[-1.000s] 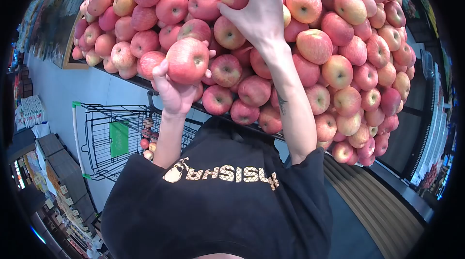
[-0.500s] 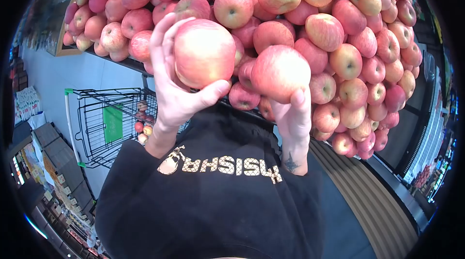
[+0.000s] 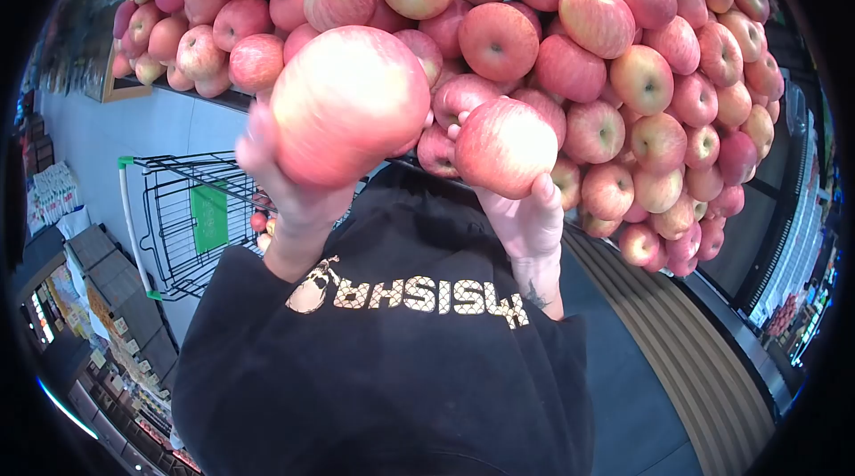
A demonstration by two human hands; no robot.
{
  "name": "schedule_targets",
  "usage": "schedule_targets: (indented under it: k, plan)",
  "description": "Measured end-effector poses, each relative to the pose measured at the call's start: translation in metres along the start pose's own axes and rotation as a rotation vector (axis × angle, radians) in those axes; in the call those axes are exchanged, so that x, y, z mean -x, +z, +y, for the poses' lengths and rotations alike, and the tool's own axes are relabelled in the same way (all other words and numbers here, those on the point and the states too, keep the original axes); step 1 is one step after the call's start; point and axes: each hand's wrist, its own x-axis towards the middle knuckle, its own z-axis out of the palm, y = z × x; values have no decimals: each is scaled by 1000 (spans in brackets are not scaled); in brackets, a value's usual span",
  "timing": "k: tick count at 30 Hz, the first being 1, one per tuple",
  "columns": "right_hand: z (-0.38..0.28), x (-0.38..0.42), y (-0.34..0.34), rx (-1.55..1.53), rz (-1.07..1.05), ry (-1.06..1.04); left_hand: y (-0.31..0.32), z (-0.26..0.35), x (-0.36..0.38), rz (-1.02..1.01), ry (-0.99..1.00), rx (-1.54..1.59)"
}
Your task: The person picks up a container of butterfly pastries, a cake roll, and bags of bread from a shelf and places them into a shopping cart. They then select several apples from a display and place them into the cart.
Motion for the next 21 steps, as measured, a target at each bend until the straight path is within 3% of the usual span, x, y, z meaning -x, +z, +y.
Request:
schedule_targets:
  k: [1,4,6,7,9,11,13,16,17,19,21]
  plan:
    - [-1,1,-3,-20,-33,-2,10,9,0,139,-161,116]
    - [-3,3,-7,-57,-58,14,-7,0,-12,173,-264,178]
    - [-6,3,-1,-109,-46,-1,-32,-10,-19,-506,-407,597]
    - [-9,5,5,-87,31,-12,-28,-7,-17,-515,-418,602]
    - [-14,9,16,90,216,-81,-16,-1,-9,-126,-508,563]
    - [-21,6,12,571,111,-328,-19,-1,-8,-162,-418,175]
    - [-25,8,18,618,84,-562,-20,-6,-3,-211,-360,99]
    - [-35,10,20,1326,177,-901,-19,-19,0,-62,-446,279]
    - [-36,9,18,1323,192,-905,-19,-20,0,28,-507,333]
    - [-34,5,11,1350,111,-950,-23,-22,0,1,-542,273]
    - [-31,5,7,1179,48,-921,-30,-27,2,-274,-549,17]
